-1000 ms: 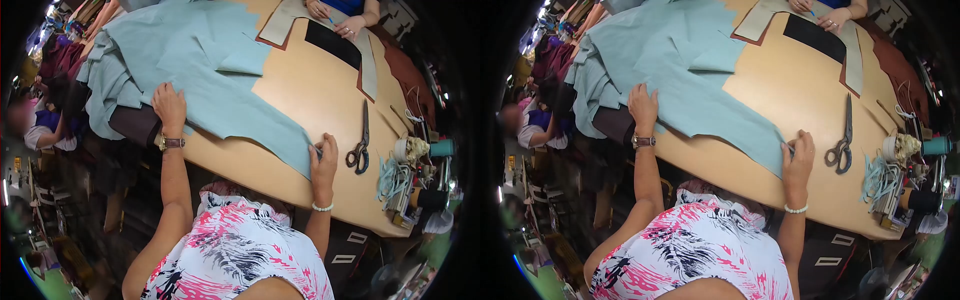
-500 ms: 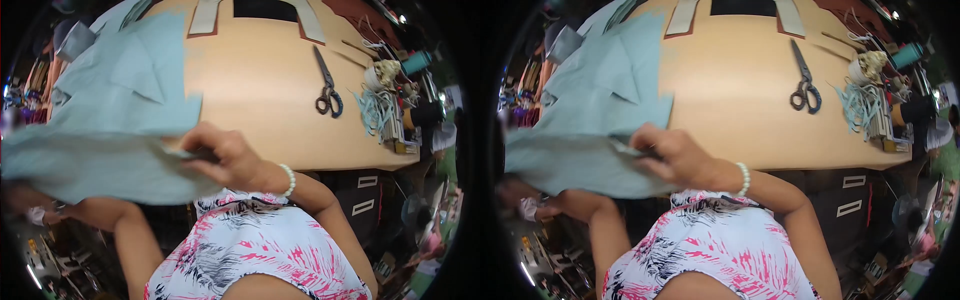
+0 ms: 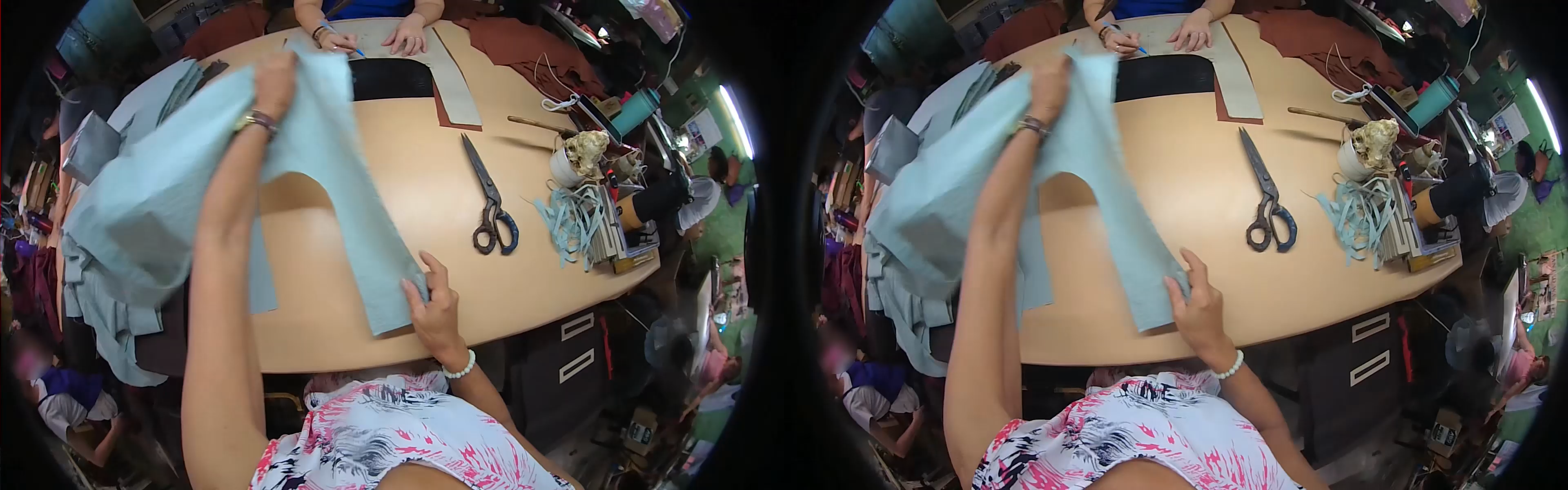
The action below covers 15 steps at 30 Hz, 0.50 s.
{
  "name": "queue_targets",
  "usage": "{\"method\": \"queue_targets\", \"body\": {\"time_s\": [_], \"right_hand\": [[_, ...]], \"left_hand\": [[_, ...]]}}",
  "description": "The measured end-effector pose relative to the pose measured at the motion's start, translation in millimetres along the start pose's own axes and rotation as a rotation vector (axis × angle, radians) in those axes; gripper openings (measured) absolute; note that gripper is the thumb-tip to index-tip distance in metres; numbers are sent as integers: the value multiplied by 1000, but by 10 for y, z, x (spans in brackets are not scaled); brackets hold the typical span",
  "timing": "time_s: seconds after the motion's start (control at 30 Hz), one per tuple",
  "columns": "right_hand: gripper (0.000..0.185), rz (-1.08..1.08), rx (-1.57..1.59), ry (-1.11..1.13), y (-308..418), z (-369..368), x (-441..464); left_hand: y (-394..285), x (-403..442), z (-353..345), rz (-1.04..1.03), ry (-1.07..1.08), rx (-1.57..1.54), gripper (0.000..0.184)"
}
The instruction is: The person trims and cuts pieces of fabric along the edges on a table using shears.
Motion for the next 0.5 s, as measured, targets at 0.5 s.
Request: {"method": "queue_targets", "body": {"time_s": [0.5], "right_hand": [[37, 363, -469, -230, -366, 345, 641]], "left_hand": [[-1906, -1288, 890, 43, 539, -640, 39]]}}
Point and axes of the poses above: each hand's wrist, its own x-axis towards the middle knuckle, its own z-axis out of the back of the hand, y = z × x, the point moved 5 cm from there along x, towards the middle knuckle, and after that the axes turned 15 degrees about -y, right-handed, at the moved point
